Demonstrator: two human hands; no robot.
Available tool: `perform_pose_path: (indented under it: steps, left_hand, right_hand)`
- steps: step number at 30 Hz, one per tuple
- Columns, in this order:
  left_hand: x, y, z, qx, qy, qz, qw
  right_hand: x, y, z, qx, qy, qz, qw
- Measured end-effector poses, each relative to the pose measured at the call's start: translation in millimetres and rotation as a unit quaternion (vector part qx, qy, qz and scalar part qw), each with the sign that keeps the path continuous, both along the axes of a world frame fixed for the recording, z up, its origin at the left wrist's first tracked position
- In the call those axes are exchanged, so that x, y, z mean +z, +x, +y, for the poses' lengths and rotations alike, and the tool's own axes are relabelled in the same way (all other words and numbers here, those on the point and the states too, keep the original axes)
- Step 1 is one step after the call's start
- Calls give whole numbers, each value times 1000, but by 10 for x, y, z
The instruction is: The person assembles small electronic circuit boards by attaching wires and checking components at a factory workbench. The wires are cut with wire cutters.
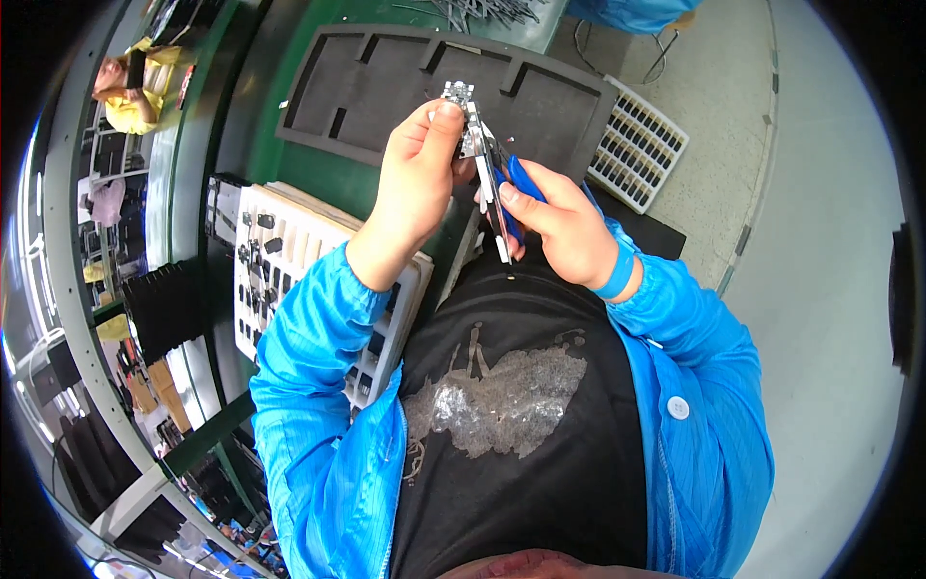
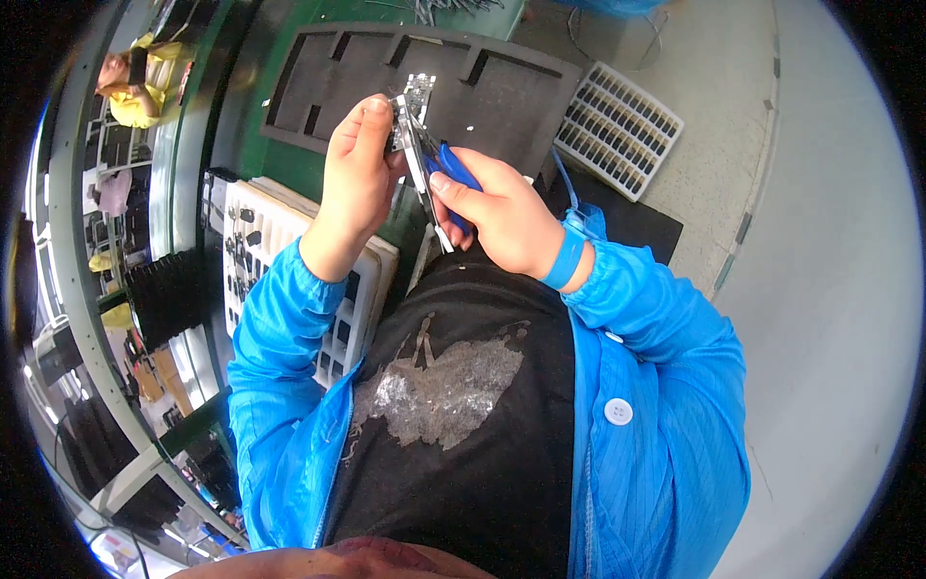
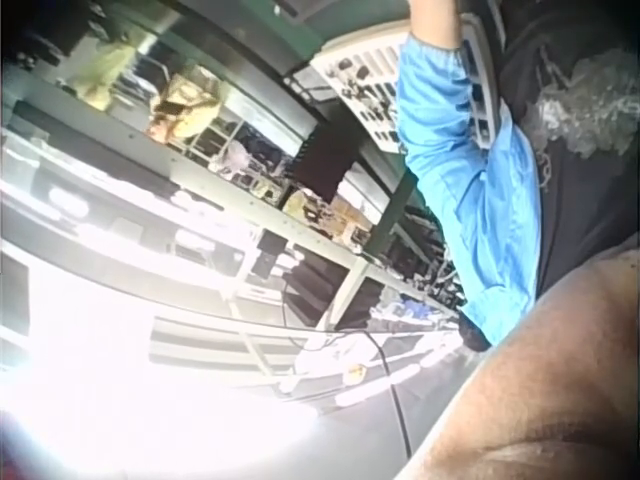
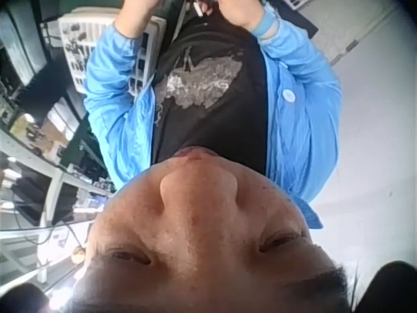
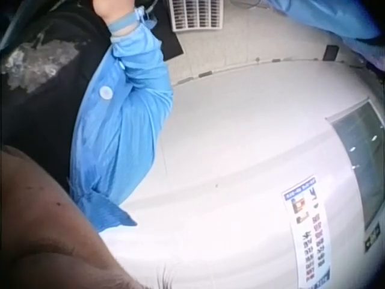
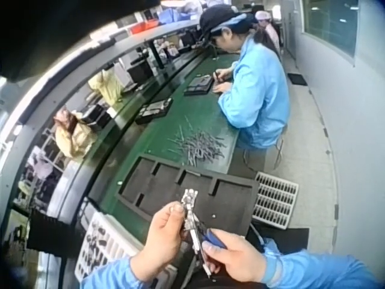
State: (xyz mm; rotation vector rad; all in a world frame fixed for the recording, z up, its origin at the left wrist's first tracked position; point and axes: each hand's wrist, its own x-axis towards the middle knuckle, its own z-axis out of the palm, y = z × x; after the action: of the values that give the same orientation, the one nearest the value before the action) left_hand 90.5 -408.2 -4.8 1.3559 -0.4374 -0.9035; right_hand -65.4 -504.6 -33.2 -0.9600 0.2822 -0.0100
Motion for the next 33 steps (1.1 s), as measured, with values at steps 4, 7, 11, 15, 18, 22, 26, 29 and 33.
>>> perform_pose_path:
  steps: [4,7,11,15,18,22,26,29,33]
  left_hand:
    - [-7,12,19,-29,-37,81,996]
    - [-44,78,32,-36,-29,75,996]
    - [67,318,28,-37,36,25,998]
    - [89,795,-39,-124,157,-42,979]
    - [-126,987,-157,-161,256,-256,918]
    - [-267,1028,-419,-194,275,-602,724]
    - [-300,1081,-387,-145,312,-650,677]
    - [-187,1159,-118,-95,264,-703,654]
    - [150,984,454,-99,258,-618,736]
  right_hand:
    - [99,34,34,3,115,-21,993]
    - [39,72,75,-35,189,-16,981]
    - [-31,11,10,-88,148,-23,985]
    - [-116,-97,-117,-133,79,-4,988]
    - [-5,-68,-298,-150,-1,6,989]
    - [308,247,-725,-156,-195,-6,968]
    - [59,1100,-1451,-95,-369,27,924]
    - [-411,1856,-1902,-98,-682,56,723]
    - [-209,2193,-1764,-40,-825,168,538]
